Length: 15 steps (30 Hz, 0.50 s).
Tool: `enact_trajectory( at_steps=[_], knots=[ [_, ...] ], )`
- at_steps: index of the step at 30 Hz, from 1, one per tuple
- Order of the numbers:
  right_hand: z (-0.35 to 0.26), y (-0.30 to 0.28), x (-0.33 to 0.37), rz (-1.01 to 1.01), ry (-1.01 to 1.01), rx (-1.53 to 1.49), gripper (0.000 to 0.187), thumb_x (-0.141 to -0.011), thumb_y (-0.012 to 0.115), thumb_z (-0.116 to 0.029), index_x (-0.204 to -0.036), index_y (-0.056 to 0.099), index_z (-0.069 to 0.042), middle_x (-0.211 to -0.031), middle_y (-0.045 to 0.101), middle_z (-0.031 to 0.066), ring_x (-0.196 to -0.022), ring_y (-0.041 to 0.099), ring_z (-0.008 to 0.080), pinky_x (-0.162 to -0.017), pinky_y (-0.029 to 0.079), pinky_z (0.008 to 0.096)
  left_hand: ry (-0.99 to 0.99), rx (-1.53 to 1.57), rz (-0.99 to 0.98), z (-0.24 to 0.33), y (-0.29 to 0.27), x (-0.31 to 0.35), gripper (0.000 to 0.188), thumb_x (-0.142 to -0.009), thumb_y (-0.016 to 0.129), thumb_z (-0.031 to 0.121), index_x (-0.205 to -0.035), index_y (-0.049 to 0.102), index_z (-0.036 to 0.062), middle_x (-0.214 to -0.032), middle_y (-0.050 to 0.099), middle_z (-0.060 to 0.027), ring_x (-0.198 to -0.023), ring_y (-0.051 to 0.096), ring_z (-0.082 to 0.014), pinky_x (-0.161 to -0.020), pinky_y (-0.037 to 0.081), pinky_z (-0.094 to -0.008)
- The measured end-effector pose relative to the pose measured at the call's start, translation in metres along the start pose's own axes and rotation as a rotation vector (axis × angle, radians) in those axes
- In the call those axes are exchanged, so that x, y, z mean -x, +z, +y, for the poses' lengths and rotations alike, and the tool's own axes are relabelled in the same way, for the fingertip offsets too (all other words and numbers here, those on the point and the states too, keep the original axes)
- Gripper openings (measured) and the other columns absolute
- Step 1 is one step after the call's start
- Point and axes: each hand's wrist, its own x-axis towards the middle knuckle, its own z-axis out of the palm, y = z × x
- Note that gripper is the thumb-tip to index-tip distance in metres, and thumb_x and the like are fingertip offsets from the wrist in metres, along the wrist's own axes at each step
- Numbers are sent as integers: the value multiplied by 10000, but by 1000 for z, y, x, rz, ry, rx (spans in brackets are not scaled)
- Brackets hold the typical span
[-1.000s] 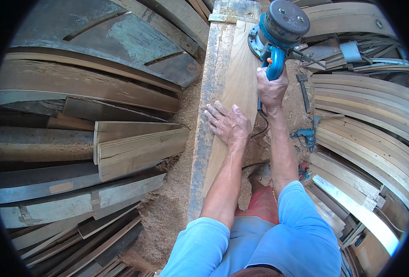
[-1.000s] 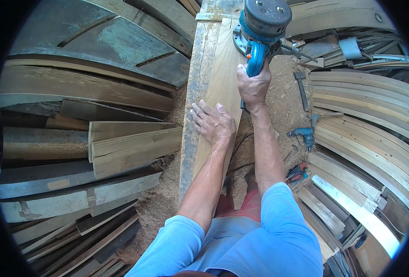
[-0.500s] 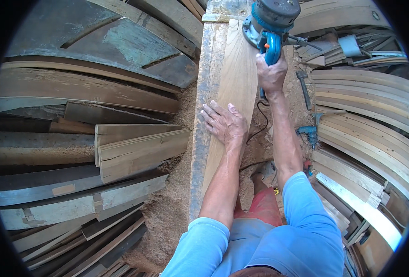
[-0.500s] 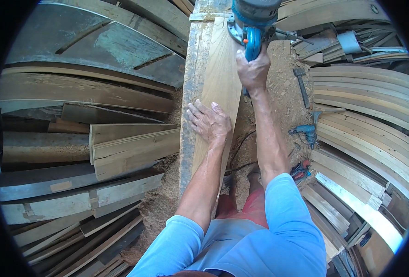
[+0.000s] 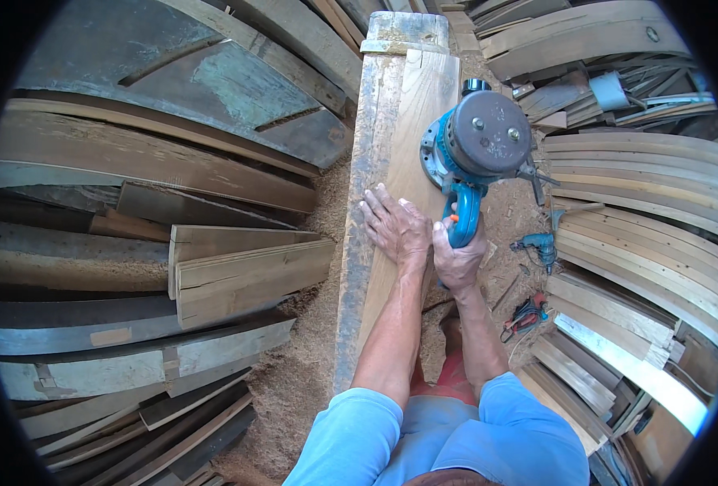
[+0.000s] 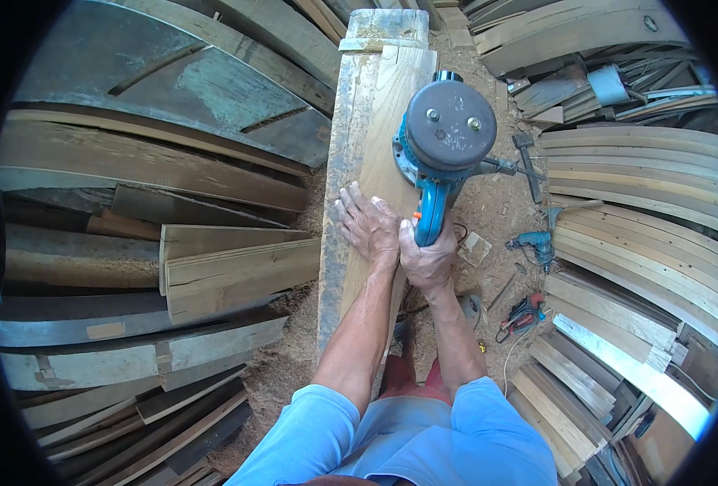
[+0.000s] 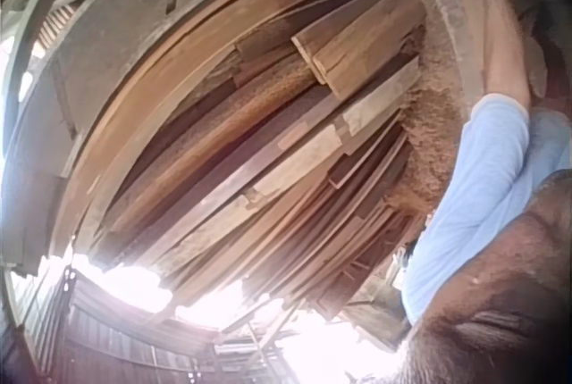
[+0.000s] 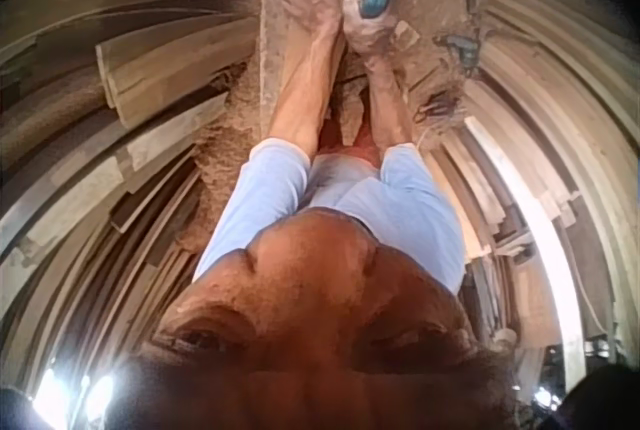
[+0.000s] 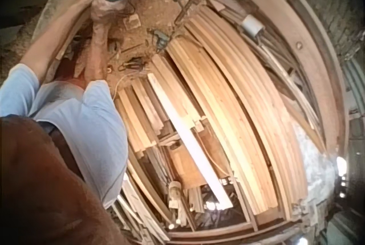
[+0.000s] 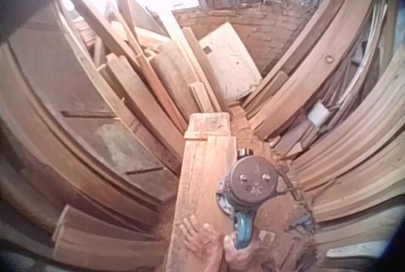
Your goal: The person uses a router to shape the edges of a wood board. The person then uses a tape measure to measure the dimensions of the board.
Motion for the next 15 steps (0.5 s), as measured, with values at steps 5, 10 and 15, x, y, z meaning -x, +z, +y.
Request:
enact_trajectory(
  at_steps=[5,10,15],
  knots=[
    [3,12,-19,-18,41,5,421,-847,748,-89,-1222,580,0,-1030,674,86,-878,661,162,-803,544,324,5,26,14,-5,6,1,567,-965,562,247,-1484,432,58,-1536,459,-203,-1426,411,-419,-1149,340,-552],
    [5,18,-30,-3,27,-16,409,-855,738,-92,-1215,566,-2,-1042,671,85,-871,651,148,-803,538,317,-1,51,-4,-4,0,0,559,-971,550,246,-1481,436,50,-1538,451,-213,-1433,400,-426,-1156,331,-556],
    [8,24,-46,5,7,-14,393,-859,739,-95,-1201,567,-8,-1050,658,87,-887,640,141,-817,529,309,-10,84,-37,1,-7,0,562,-979,531,238,-1489,419,30,-1552,425,-230,-1450,368,-433,-1173,306,-555]
  ],
)
